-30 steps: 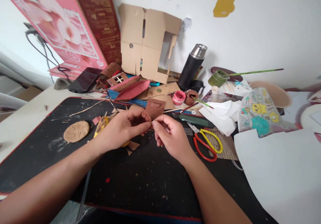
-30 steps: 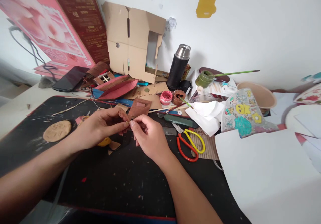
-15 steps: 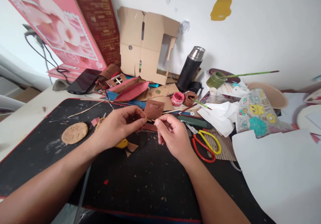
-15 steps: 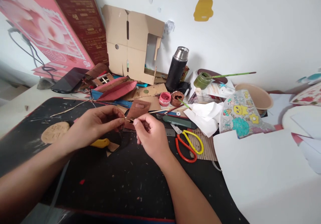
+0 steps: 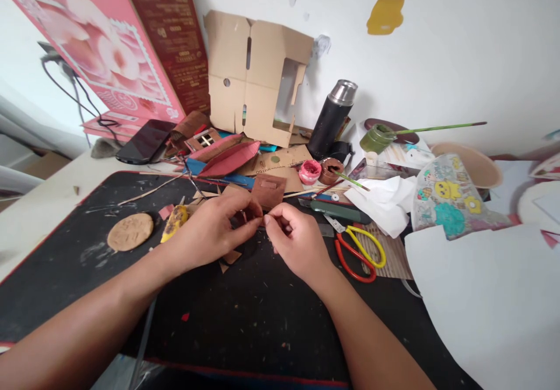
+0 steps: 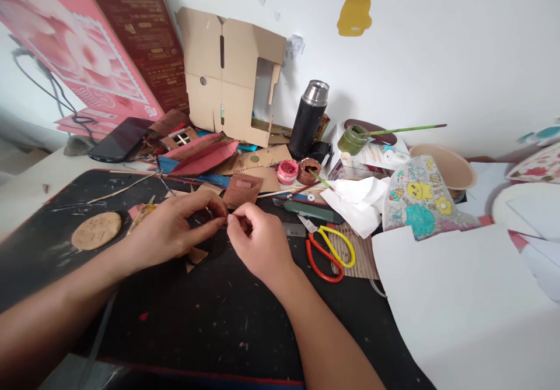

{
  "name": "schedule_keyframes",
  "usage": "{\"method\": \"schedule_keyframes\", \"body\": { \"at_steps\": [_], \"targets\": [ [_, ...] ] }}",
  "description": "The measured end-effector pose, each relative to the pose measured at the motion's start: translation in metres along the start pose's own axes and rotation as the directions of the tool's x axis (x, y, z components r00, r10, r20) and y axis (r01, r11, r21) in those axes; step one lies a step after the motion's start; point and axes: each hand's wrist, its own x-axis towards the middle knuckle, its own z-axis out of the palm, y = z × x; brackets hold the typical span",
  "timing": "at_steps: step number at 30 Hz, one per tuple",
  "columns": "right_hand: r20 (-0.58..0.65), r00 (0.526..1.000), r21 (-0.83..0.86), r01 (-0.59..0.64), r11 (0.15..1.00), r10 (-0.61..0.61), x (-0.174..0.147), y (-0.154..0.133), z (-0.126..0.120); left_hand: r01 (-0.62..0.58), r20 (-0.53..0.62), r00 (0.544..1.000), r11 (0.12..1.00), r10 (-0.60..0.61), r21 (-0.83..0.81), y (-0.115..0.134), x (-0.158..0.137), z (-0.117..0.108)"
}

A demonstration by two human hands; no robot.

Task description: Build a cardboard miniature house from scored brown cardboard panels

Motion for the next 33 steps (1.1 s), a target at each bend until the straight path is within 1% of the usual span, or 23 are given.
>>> {"method": "schedule_keyframes", "body": {
  "at_steps": [5,8,12,18,22,28,33],
  "targets": [
    [-0.001,1.0,-0.015,0.009,1.0,-0.009,0.0,-0.001,0.001,0.004,0.034,0.999,0.999,-0.003,-0.035,-0.001,0.0,0.001],
    [-0.01,1.0,-0.034,0.028,0.999,-0.029,0.0,-0.001,0.001,0.051,0.054,0.997,0.995,-0.047,-0.08,-0.003,0.0,0.003],
    [-0.036,0.997,-0.076,0.072,0.994,-0.075,0.0,-0.001,0.002,0.14,0.075,0.989,0.973,-0.129,-0.185,-0.006,-0.001,0.006],
    [-0.04,0.995,-0.092,0.087,0.992,-0.091,0.0,0.0,0.003,0.203,0.103,0.978,0.929,-0.18,-0.309,-0.01,0.0,0.012],
    [-0.02,0.999,-0.033,0.046,0.998,-0.046,0.0,-0.001,0.002,0.239,0.096,0.971,0.883,-0.219,-0.403,-0.01,0.001,0.013],
    [-0.007,1.0,0.116,-0.002,0.993,0.002,0.0,0.001,0.002,0.204,0.029,0.974,0.825,-0.223,-0.527,-0.007,0.006,0.01],
    [-0.016,1.0,0.143,-0.003,0.99,0.005,0.0,0.003,0.003,0.217,0.017,0.968,0.795,-0.252,-0.566,-0.004,0.006,0.008]
  ]
}}
